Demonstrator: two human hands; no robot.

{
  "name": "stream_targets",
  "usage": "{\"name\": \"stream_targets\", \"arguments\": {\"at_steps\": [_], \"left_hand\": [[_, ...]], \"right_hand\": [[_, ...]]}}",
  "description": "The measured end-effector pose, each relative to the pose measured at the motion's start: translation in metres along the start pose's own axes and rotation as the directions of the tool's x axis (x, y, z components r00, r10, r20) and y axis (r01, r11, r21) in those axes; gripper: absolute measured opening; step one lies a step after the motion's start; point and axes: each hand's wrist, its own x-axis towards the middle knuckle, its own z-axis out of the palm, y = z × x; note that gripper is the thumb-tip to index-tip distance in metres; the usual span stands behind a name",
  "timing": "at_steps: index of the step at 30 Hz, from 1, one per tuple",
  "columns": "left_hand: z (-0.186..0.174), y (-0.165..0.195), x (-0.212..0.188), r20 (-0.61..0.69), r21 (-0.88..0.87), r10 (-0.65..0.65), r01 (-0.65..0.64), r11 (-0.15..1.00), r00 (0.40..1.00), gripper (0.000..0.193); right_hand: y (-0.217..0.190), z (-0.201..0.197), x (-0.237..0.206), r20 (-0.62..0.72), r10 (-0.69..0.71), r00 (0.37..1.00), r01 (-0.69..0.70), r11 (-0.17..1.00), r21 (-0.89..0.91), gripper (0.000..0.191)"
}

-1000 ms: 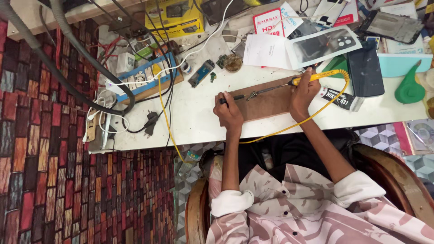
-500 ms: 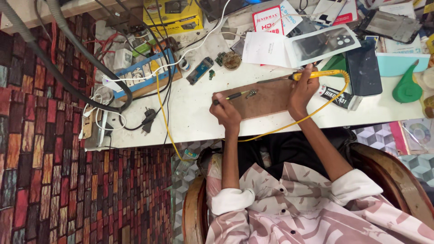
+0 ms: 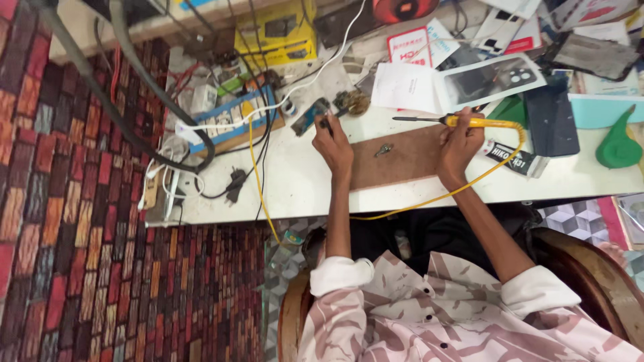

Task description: The person uses a soldering iron and tweezers to solder small electronic components on a wooden board. They repeatedly apply solder to the component leads and clean the iron tip on a sponge.

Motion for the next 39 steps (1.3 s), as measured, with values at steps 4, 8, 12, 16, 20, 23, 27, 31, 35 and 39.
{"name": "stream_targets", "arguments": {"at_steps": [4,8,12,16,20,23,27,31,35,39], "left_hand": [[0.007,-0.004,-0.011,-0.027,-0.057,-0.070,0.069,0.996,0.997,0.033],[0.006,-0.013,-0.017,0.103,-0.264,-0.261,0.279,0.923,0.960,0.036],[0.001,-0.015,-0.013,0.069,-0.332,-0.289,0.295,0.896,0.955,0.035],[-0.002,-0.012,-0.006,0.003,-0.418,-0.404,0.368,0.830,0.915,0.037],[-0.002,-0.011,-0.007,-0.052,-0.483,-0.448,0.371,0.794,0.892,0.036],[-0.003,-0.012,-0.009,-0.139,-0.484,-0.423,0.311,0.818,0.895,0.039],[-0.009,-0.007,-0.017,-0.089,-0.483,-0.394,0.306,0.820,0.915,0.032],[-0.012,0.000,-0.036,-0.069,-0.406,-0.344,0.288,0.867,0.936,0.030],[-0.014,-0.002,-0.048,-0.013,-0.399,-0.340,0.307,0.864,0.940,0.036],[-0.015,-0.003,-0.048,0.068,-0.348,-0.337,0.339,0.874,0.939,0.040]], "right_hand": [[-0.008,0.008,0.004,-0.002,0.071,0.997,-0.071,0.994,-0.080,0.019],[-0.017,0.023,0.016,0.086,0.116,0.990,-0.105,0.987,-0.118,0.022],[-0.016,0.050,0.028,0.215,0.209,0.954,-0.183,0.974,-0.134,0.026],[-0.011,0.067,0.028,0.313,0.187,0.931,-0.129,0.972,-0.196,0.029],[-0.009,0.066,0.021,0.362,0.160,0.918,-0.054,0.956,-0.287,0.030],[-0.009,0.064,0.018,0.368,0.193,0.909,-0.063,0.939,-0.337,0.031],[-0.007,0.066,0.021,0.404,0.136,0.905,0.004,0.945,-0.326,0.030],[-0.006,0.066,0.022,0.414,0.117,0.903,0.036,0.938,-0.344,0.029],[-0.008,0.061,0.020,0.409,0.137,0.902,0.046,0.913,-0.406,0.029],[-0.007,0.061,0.019,0.458,0.094,0.884,0.076,0.937,-0.340,0.028]]}}
